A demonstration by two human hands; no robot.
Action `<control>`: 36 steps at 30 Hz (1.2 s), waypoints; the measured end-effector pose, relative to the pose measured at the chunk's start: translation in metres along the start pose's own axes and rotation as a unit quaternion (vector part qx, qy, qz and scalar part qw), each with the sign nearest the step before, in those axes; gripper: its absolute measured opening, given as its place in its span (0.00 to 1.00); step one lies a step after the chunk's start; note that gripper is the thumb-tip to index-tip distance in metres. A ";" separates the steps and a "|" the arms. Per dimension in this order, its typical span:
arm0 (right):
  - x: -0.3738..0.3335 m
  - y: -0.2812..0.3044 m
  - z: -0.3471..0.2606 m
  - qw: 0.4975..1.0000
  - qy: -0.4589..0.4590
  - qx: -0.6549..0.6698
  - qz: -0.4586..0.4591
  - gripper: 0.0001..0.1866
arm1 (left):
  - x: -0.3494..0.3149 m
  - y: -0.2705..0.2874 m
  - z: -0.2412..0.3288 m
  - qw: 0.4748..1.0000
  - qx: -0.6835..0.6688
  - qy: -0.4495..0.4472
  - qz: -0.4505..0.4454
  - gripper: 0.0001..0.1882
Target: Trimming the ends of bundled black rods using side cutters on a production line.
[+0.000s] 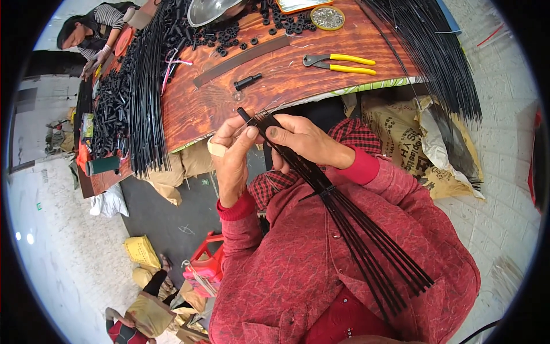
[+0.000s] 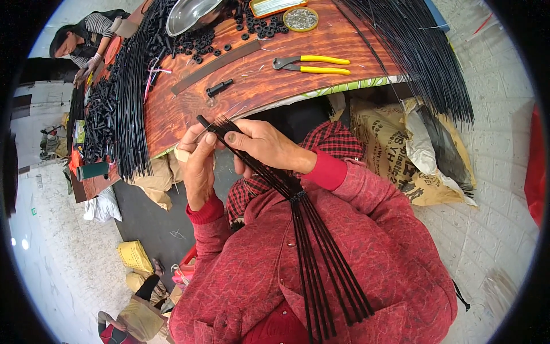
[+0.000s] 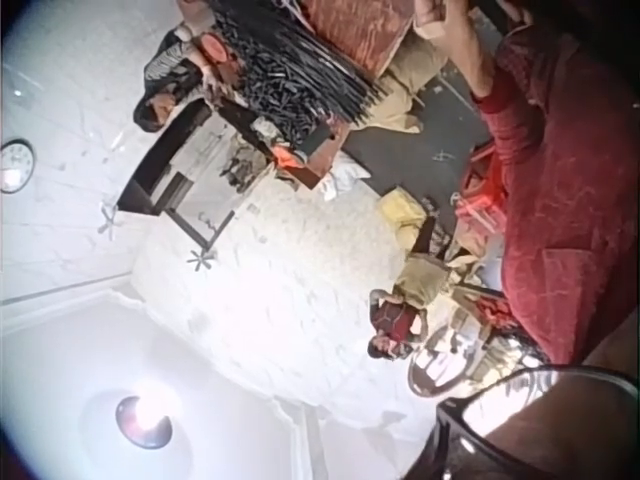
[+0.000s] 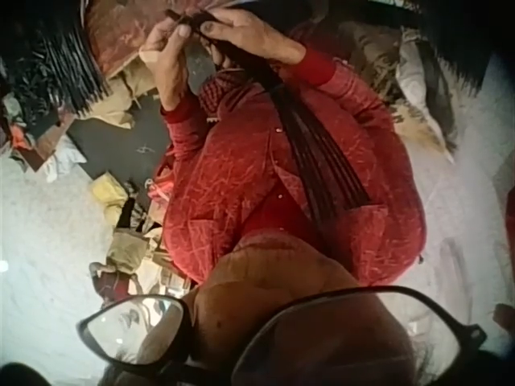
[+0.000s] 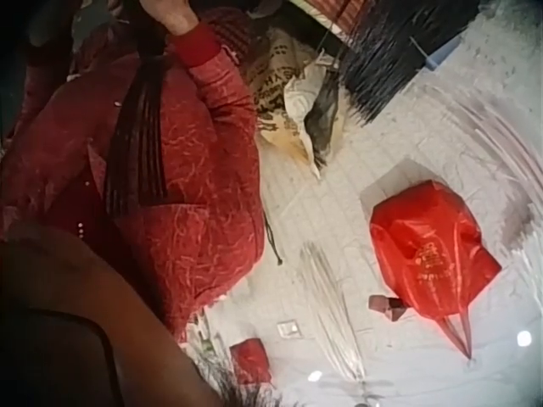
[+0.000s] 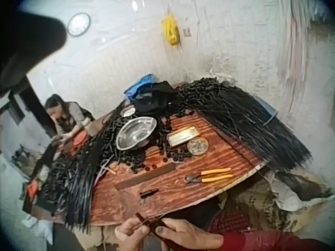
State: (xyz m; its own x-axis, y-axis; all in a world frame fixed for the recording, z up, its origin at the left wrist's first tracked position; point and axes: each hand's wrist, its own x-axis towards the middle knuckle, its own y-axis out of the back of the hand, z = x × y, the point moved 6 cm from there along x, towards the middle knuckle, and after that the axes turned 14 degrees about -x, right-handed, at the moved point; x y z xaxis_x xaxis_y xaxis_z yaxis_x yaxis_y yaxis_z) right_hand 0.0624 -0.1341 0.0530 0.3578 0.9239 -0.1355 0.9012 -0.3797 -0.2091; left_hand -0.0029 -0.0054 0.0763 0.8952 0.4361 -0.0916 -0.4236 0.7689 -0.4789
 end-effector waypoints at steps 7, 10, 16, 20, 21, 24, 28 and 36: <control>-0.002 0.000 -0.002 0.996 0.012 -0.056 0.071 0.21 | 0.005 0.008 -0.003 0.999 0.051 -0.002 0.019 0.16; -0.003 -0.001 -0.003 0.998 0.009 -0.034 0.057 0.19 | 0.001 0.002 0.002 0.997 0.066 -0.005 0.036 0.16; -0.004 -0.002 -0.006 0.998 0.024 -0.042 0.039 0.22 | 0.002 0.004 -0.001 0.999 0.030 -0.010 0.016 0.19; -0.005 -0.005 -0.009 0.999 0.023 -0.028 0.031 0.23 | 0.002 0.004 -0.002 0.999 0.006 -0.029 0.021 0.19; -0.005 -0.005 -0.009 0.999 0.020 -0.029 0.036 0.23 | 0.002 0.006 -0.004 0.999 -0.002 -0.026 0.020 0.18; -0.005 -0.004 -0.009 0.999 0.016 -0.024 0.034 0.22 | 0.003 0.006 -0.006 0.999 -0.025 -0.022 0.012 0.18; -0.001 -0.004 -0.005 0.999 0.019 -0.018 0.040 0.23 | 0.003 0.013 -0.010 1.000 -0.025 -0.010 0.003 0.17; 0.000 -0.006 -0.005 1.000 -0.011 0.010 -0.007 0.21 | -0.001 0.019 -0.010 0.998 -0.049 0.002 -0.025 0.19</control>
State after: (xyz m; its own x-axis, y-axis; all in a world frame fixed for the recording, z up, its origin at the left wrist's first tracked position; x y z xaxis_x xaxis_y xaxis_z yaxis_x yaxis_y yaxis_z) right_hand 0.0585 -0.1318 0.0586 0.3401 0.9278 -0.1534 0.9007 -0.3683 -0.2305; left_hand -0.0107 0.0039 0.0586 0.9159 0.3955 -0.0686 -0.3622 0.7407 -0.5658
